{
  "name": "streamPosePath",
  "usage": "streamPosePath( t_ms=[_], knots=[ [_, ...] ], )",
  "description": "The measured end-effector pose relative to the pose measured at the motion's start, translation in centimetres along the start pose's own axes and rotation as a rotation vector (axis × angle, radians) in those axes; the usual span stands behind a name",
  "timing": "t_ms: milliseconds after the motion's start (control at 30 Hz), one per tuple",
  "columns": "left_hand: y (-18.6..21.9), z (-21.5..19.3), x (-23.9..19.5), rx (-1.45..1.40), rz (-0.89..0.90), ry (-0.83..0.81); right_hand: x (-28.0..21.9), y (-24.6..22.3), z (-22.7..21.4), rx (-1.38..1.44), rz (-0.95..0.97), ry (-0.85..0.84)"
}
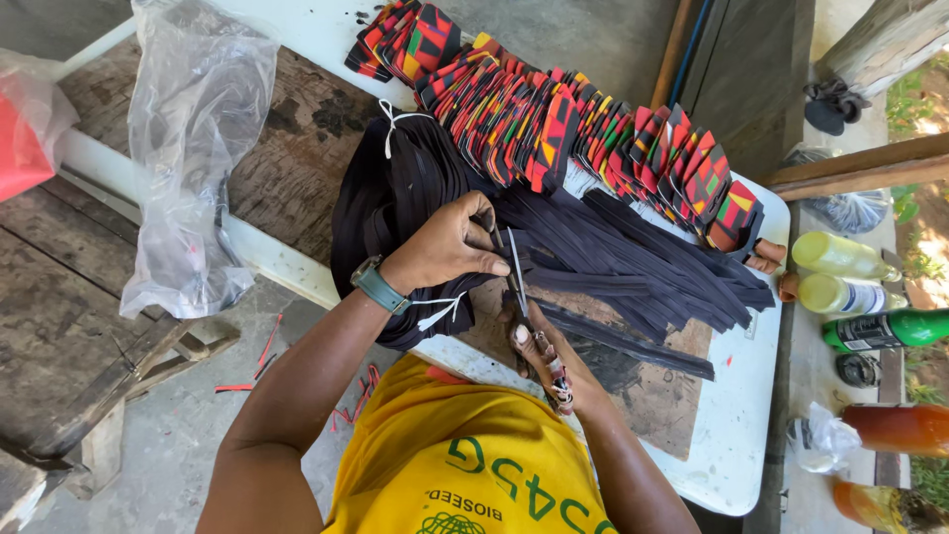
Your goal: The person uses shears to cut multiple black fabric straps into shorter pieces on a white table. After cutting, the person gathers the cut straps, ties them with a white string, and places them into a clear plastic bag.
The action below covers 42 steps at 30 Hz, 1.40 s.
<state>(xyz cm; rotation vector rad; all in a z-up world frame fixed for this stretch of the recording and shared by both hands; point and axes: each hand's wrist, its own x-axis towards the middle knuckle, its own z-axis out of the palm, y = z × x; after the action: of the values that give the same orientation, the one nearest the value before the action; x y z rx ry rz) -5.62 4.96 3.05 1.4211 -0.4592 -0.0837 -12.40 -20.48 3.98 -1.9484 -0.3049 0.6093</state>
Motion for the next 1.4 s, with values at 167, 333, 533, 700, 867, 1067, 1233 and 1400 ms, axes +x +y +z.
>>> streamPosePath(
  t_ms=[167,333,533,700,867,1067,1233,1400],
  knots=[
    [0.8,0.5,0.2,-0.078,0.0,-0.008,-0.2,-0.2,0.5,0.09,-0.084,-0.025],
    [1.4,0.7,-0.4,-0.05,0.087,0.038,0.0,1.2,0.9,0.191,-0.173,-0.014],
    [2.5,0.8,-0.5,-0.041,0.049,0.058,0.6,2.5,1.5,0.202,-0.313,0.133],
    [4.7,-0.7,-2.0,0.169,-0.02,0.071,-0.4,-0.1,-4.2,-0.472,-0.383,0.392],
    [5.6,-1.4,-3.9,0.353,-0.105,0.116,1.1,-1.2,-9.9,-0.697,0.107,0.392],
    [4.7,-1.2,-4.1,0.395,-0.208,0.177,4.5,3.2,-10.3,-0.868,-0.389,0.53],
    [3.7,-2.1,-4.4,0.338,-0.241,0.207,3.9,4.4,-16.1,-0.851,-0.22,0.701],
    [3.2,-2.4,-4.9,0.341,-0.262,0.234,1.7,5.5,-20.3,-0.808,-0.111,0.796]
  ],
)
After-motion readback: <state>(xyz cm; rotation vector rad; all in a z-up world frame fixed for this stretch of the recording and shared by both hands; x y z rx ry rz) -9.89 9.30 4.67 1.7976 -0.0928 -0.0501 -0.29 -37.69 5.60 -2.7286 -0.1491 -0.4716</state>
